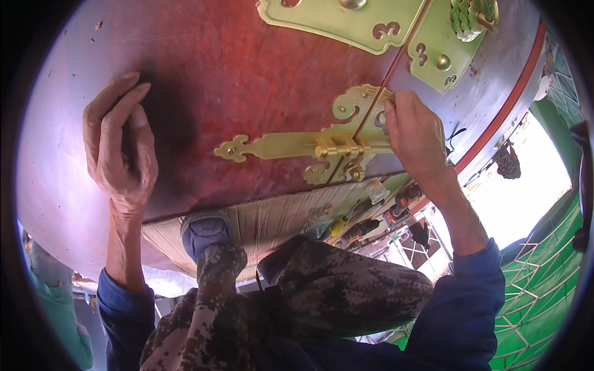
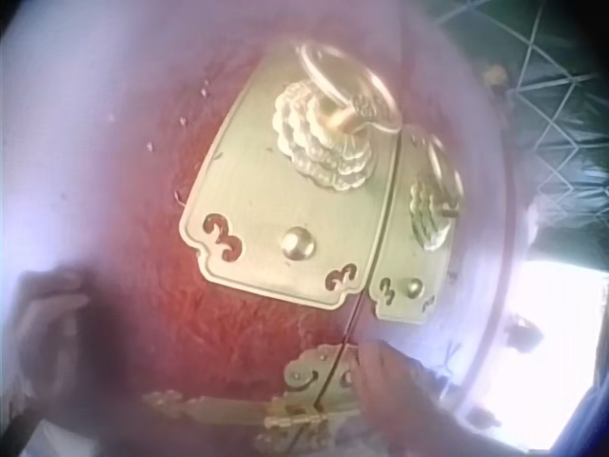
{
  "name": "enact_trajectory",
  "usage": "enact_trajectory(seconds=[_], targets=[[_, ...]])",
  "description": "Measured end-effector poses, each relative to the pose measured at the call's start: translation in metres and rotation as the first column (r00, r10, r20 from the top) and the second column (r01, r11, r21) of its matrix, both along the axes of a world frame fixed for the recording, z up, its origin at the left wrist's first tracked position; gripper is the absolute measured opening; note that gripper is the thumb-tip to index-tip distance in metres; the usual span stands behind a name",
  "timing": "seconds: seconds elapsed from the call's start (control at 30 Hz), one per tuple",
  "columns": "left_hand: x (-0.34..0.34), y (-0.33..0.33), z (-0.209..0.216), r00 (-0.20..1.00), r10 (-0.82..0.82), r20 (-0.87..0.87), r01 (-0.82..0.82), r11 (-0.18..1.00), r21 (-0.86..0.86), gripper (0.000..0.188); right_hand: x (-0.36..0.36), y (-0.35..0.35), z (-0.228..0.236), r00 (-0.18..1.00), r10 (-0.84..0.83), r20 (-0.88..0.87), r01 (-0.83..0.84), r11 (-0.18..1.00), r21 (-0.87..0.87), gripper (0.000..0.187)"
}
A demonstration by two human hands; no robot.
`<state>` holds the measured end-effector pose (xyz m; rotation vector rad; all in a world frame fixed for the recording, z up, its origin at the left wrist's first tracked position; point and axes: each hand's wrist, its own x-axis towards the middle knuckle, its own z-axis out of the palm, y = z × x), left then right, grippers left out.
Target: The person installs a decorative brass door latch on a red wooden door. They position the latch, insert screws, and tighten them with a yellow screwdriver, then test the latch mechanism.
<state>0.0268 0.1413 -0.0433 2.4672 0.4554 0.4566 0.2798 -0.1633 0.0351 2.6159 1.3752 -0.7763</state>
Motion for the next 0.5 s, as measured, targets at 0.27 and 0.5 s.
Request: enact_trajectory(seconds=[0.27,0.5], targets=[[-0.004,0.001,-0.001,1.0,0.002,-0.001,-0.002,1.0,-0.005,0.021,0.006,0.016,0.003,0.667,-0.726,-0.169,0.638,0.673,-0.374,0.017],[-0.006,0.001,-0.002,0.999,-0.003,-0.038,0.002,0.999,-0.039,0.022,-0.005,-0.003,0.0,0.99,-0.133,-0.046,0.134,0.991,0.008,0.018]])
